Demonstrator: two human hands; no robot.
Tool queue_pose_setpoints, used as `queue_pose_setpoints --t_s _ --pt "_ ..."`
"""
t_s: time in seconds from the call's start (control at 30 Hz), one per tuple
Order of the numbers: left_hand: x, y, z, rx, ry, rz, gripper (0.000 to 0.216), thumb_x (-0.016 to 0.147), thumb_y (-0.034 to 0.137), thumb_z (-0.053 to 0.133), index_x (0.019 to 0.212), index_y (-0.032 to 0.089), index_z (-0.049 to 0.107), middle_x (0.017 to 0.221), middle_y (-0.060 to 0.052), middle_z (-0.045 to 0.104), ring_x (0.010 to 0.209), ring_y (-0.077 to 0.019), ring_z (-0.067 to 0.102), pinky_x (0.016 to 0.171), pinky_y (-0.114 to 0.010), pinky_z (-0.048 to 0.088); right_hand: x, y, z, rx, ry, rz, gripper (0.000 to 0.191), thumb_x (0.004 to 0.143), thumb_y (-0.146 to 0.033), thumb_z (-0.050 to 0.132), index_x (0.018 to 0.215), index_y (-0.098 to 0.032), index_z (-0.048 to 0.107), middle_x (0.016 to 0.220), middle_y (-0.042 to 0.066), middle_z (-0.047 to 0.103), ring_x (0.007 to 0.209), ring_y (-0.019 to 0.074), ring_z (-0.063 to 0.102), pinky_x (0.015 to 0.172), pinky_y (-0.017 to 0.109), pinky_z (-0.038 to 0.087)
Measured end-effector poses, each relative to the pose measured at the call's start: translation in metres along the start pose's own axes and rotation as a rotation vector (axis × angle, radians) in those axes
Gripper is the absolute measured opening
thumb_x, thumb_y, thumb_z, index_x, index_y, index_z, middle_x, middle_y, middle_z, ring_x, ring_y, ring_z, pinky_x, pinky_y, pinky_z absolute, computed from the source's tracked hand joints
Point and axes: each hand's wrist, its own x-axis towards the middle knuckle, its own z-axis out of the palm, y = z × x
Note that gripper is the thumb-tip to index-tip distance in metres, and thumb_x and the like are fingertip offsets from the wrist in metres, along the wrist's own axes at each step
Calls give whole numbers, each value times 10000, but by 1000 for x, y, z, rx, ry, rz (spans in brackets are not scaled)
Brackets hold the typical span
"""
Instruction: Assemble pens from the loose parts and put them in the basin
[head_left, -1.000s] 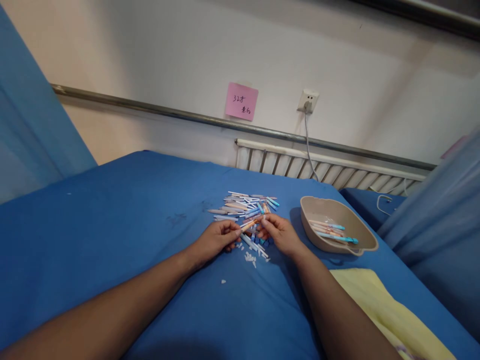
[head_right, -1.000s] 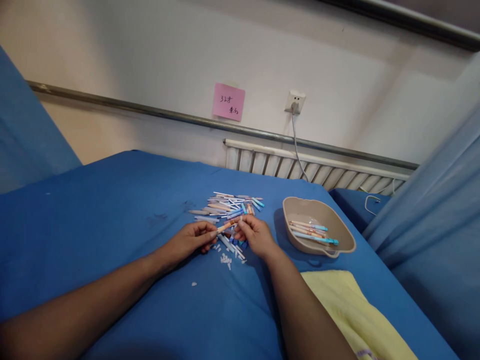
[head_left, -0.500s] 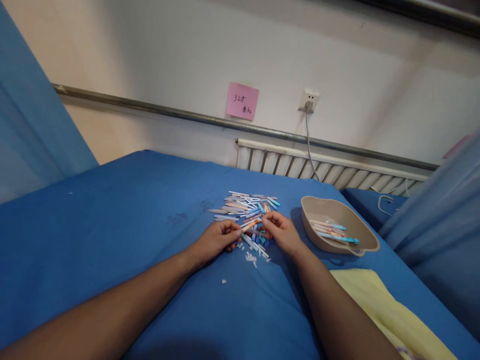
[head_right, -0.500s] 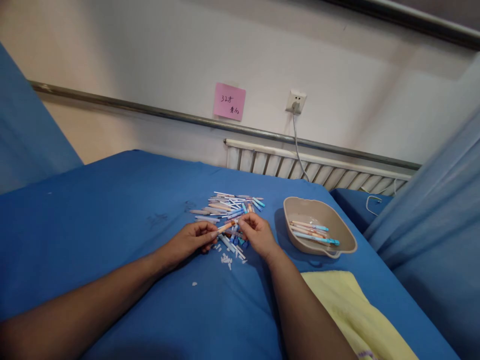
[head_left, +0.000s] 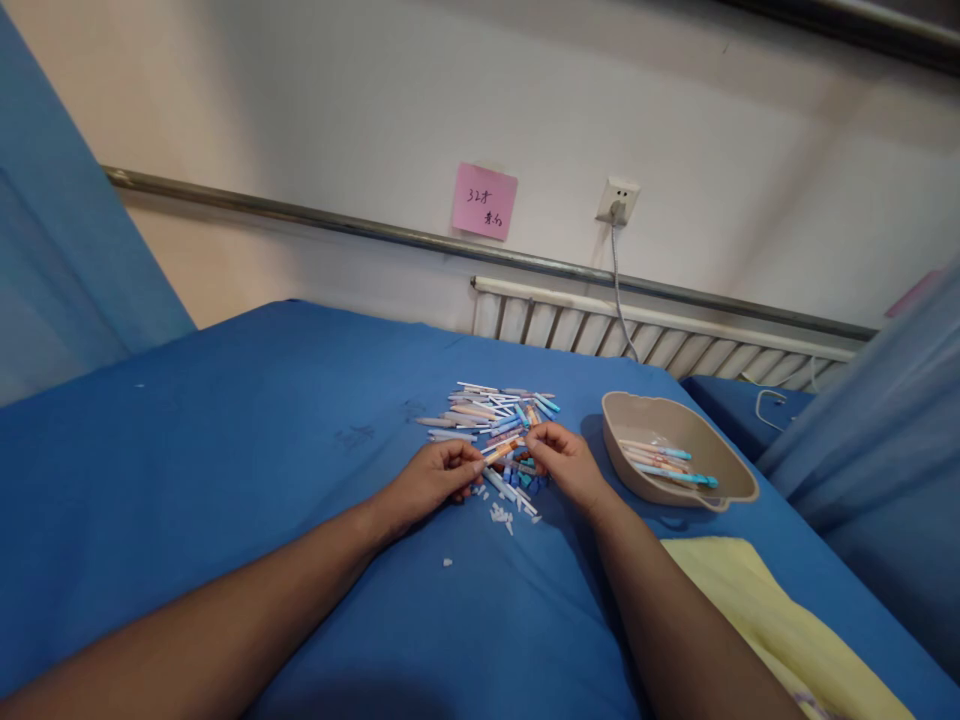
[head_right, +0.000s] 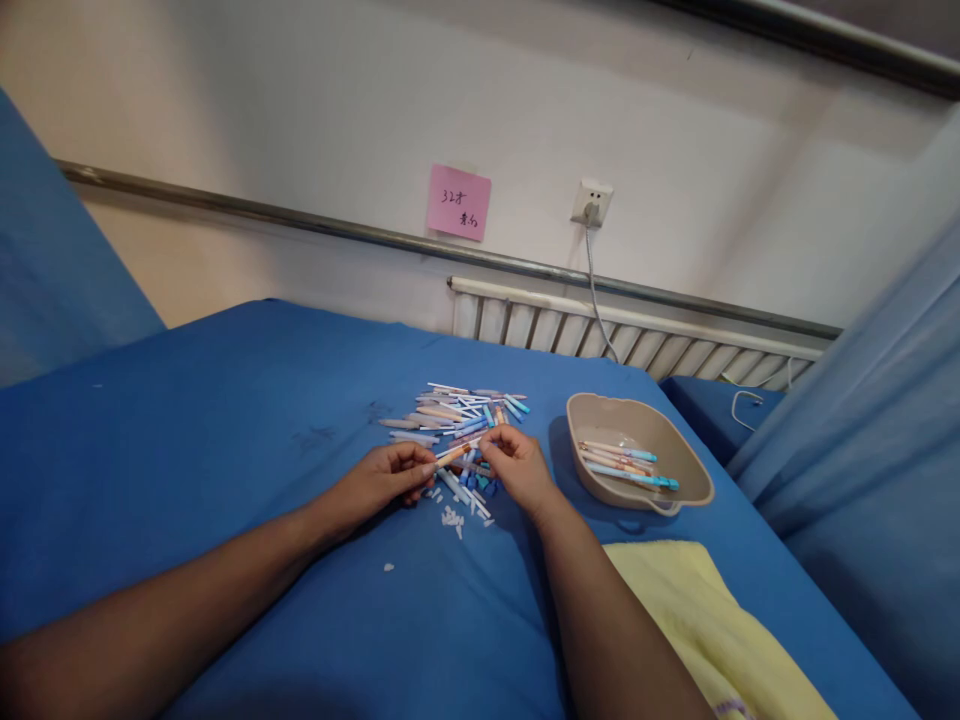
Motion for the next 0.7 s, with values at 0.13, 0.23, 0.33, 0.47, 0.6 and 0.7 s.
queue_pose_setpoints --t_s 0.13,0.23,0.33,0.47,0.6,0.7 --pt "-1 3 1 13 13 -13 284 649 403 680 743 145 605 583 25 550 489 -92 468 474 -197 352 0 0 -2 -38 5 -2 270 722 -442 581 709 -174 548 500 -58 420 448 77 377 458 206 308" --pt "-2 3 2 48 7 -23 280 641 391 686 756 145 618 596 19 563 497 -95 468 475 -198 344 0 1 -3 -82 -7 -21 251 720 -422 579 696 -176 541 502 -62 387 453 74 335 456 203 274" --pt "-3 3 3 65 5 -30 267 645 378 684 767 148 624 589 22 563 501 -99 473 476 -197 344 0 1 -3 -156 -30 -42 225 746 -396 547 683 -180 534 522 -58 383 470 80 323 468 205 266" --pt "-3 3 3 54 -4 -19 248 668 369 666 771 148 620 609 19 571 505 -97 467 485 -200 356 -4 -1 2 -295 -27 -73 238 826 -389 460 721 -187 528 557 -47 435 515 99 389 505 210 310" --pt "-3 2 3 49 -12 3 238 690 363 651 780 146 616 621 19 572 512 -95 467 499 -203 364 -9 -4 11 -310 -113 -116 258 900 -378 360 922 -196 542 650 -20 548 623 126 518 609 234 400" --pt "-3 0 2 63 -19 11 236 705 362 640 792 144 613 636 19 570 522 -96 474 507 -205 372 -10 -7 15 -211 -158 -105 300 911 -398 345 1067 -207 516 791 17 601 704 143 570 650 258 444"
